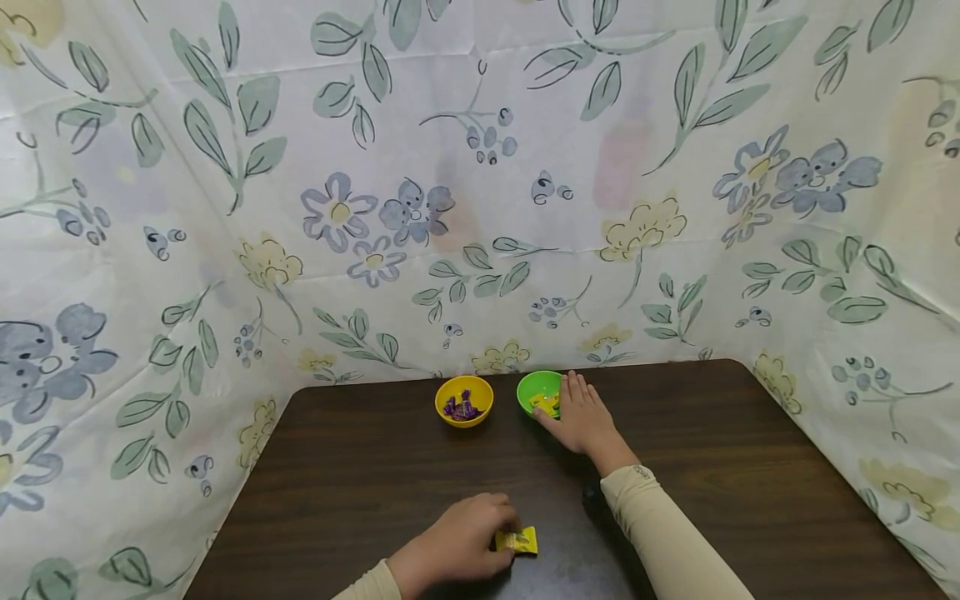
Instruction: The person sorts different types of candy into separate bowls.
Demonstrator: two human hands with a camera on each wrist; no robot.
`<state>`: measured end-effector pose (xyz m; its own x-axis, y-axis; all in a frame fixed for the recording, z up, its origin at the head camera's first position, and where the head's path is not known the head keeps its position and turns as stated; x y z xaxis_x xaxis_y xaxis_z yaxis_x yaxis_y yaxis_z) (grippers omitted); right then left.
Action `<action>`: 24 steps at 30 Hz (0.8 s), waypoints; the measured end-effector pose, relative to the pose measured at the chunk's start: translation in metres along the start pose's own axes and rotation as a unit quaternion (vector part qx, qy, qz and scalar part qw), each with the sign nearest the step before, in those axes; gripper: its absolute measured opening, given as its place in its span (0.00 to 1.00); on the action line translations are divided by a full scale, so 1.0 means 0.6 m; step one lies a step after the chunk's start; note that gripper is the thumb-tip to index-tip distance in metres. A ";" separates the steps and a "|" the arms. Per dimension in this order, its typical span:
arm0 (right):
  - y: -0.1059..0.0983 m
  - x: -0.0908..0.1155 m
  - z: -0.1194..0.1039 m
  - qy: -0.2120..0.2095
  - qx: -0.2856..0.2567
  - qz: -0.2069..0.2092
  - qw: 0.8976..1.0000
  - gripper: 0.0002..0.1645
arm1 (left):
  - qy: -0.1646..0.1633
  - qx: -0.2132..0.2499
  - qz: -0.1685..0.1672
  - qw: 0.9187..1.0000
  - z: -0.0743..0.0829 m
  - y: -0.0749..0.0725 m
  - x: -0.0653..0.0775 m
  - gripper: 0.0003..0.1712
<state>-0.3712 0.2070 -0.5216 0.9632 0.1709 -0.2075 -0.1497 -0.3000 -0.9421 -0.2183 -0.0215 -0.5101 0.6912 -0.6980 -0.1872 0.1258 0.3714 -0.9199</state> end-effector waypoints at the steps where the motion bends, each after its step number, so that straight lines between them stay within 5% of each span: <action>1: 0.000 0.000 0.000 -0.001 -0.001 0.000 1.000 0.61 | 0.000 0.001 0.001 1.000 -0.001 -0.001 0.000 0.13; 24: 0.002 0.000 0.001 0.001 0.006 0.000 1.000 0.61 | -0.033 0.022 0.034 0.999 -0.024 -0.024 -0.010 0.12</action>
<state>-0.3716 0.2073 -0.5228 0.9636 0.1699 -0.2062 -0.1514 -0.2888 -0.9453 -0.2343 -0.0317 -0.5006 0.7438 -0.6297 -0.2242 0.1072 0.4434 -0.8899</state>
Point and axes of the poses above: each hand's wrist, its own x-axis away from the middle knuckle, its own y-axis out of the palm, z = x × y, the point moved 3 cm from there along -x, towards the middle knuckle, and after that the axes turned 11 degrees about z, right-handed, at the moved point
